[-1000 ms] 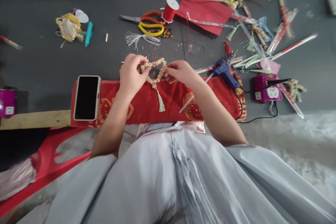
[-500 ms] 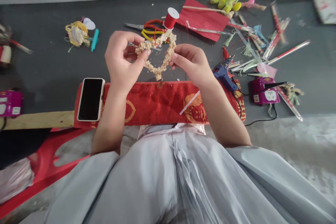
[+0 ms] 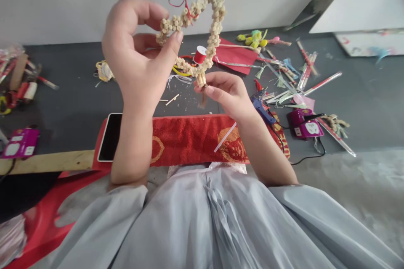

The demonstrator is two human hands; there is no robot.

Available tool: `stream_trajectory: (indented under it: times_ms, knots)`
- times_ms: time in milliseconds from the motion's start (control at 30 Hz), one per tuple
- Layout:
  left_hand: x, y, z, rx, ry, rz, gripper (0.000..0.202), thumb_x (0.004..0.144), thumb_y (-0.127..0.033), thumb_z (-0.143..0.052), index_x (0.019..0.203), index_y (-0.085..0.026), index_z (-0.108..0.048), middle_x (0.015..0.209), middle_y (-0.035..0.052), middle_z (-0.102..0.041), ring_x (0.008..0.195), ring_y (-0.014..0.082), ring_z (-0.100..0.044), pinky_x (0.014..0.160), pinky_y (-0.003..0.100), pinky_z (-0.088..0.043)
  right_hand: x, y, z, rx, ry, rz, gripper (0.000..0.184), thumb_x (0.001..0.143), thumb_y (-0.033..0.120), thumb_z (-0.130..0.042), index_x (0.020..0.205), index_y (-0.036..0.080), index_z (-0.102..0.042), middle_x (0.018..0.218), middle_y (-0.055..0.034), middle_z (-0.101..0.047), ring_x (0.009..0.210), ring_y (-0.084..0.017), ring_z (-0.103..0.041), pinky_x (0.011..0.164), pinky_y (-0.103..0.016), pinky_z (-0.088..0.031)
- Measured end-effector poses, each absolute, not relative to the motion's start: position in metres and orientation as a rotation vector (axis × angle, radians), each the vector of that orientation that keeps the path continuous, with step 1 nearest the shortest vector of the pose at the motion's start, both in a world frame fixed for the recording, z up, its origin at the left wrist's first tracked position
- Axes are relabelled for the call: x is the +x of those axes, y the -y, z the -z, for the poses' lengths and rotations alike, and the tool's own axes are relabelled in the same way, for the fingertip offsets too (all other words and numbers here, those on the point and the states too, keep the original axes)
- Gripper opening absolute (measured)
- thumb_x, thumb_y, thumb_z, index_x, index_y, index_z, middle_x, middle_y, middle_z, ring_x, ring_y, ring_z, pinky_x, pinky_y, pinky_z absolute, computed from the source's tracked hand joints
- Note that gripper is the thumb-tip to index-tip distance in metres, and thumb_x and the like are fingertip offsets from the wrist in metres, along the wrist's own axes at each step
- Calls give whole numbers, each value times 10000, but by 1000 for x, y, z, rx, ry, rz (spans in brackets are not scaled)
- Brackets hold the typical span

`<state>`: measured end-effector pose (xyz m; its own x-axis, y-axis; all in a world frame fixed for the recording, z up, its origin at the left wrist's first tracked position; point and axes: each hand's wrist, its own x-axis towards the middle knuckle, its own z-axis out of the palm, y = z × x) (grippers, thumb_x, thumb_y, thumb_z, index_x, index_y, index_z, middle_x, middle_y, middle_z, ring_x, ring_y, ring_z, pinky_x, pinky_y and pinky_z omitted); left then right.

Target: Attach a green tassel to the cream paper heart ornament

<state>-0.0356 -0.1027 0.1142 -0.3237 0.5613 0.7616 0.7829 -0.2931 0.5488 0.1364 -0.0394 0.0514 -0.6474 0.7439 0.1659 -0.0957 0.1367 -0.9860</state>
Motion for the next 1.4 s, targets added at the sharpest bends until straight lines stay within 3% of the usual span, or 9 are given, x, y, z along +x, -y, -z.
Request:
stream_trajectory:
  times_ms: [133, 367, 600, 733, 833, 967, 1133, 1267, 1400]
  knots:
    - [-34, 99, -123, -1672, 1669, 1676, 170, 880, -55, -698, 1005, -162, -654, 1034, -23, -706, 922, 67, -687, 716, 201, -646, 135, 40, -55, -556, 1710, -1602, 573, 684, 737, -793, 920, 218, -745, 967, -43, -751, 890, -158, -709, 836, -303, -616]
    - [-31, 99, -136, -1692, 1659, 1673, 118, 880, -134, -701, 991, -156, -668, 1011, -21, -710, 917, 62, -677, 688, 188, -626, 135, 39, -56, -496, 1688, -1599, 530, 778, 704, -744, 933, 197, -743, 948, -52, -755, 915, -157, -729, 898, -301, -612]
    - [-52, 82, -127, -1899, 1209, 1773, 372, 749, 34, -704, 1016, -224, -678, 989, -34, -702, 880, 107, -681, 591, 173, -562, 133, 31, -50, -381, 1667, -1573, 590, 752, 654, -799, 1118, 212, -662, 999, -35, -725, 859, -117, -676, 782, -266, -595]
    - [-51, 78, -119, -1826, 1246, 1779, 218, 830, -104, -719, 1026, -183, -666, 997, 13, -662, 877, 107, -683, 626, 190, -571, 134, 28, -45, -437, 1703, -1460, 680, 774, 730, -730, 1238, 249, -607, 1131, -52, -691, 1025, -157, -685, 907, -314, -599]
    - [-46, 76, -111, -1743, 1296, 1737, 218, 850, -189, -754, 1043, -184, -654, 1008, 19, -634, 846, 97, -675, 621, 183, -549, 139, 20, -39, -529, 1697, -1286, 670, 819, 755, -655, 1285, 280, -581, 1167, -58, -666, 1087, -167, -668, 926, -316, -590]
    - [-40, 78, -99, -1718, 1317, 1650, 222, 825, -124, -739, 1022, -176, -653, 996, 24, -609, 729, 72, -646, 554, 172, -482, 145, 11, -46, -698, 1605, -1072, 476, 901, 684, -589, 1108, 259, -644, 948, -37, -646, 860, -128, -647, 745, -272, -569]
    - [-31, 82, -79, -1721, 1695, 1562, 181, 942, -381, -689, 1052, -248, -634, 1106, 72, -635, 1051, 210, -670, 785, 286, -572, 143, 12, -88, -808, 1804, -1102, 308, 906, 506, -652, 836, 206, -662, 673, -3, -567, 613, -78, -519, 532, -212, -438]
    - [-26, 82, -60, -1778, 1788, 1577, 142, 999, -390, -596, 1078, -281, -643, 1160, 85, -655, 1067, 218, -680, 881, 310, -554, 135, 10, -111, -868, 1919, -1091, 307, 913, 425, -645, 719, 187, -633, 576, 10, -524, 544, -62, -454, 471, -193, -340]
    - [-22, 80, -47, -1776, 1756, 1473, 166, 1033, -339, -520, 1108, -261, -645, 1142, 92, -662, 1063, 218, -688, 917, 331, -541, 127, 3, -117, -980, 2025, -1033, 352, 955, 381, -589, 667, 178, -597, 509, 27, -456, 497, -53, -394, 476, -198, -323]
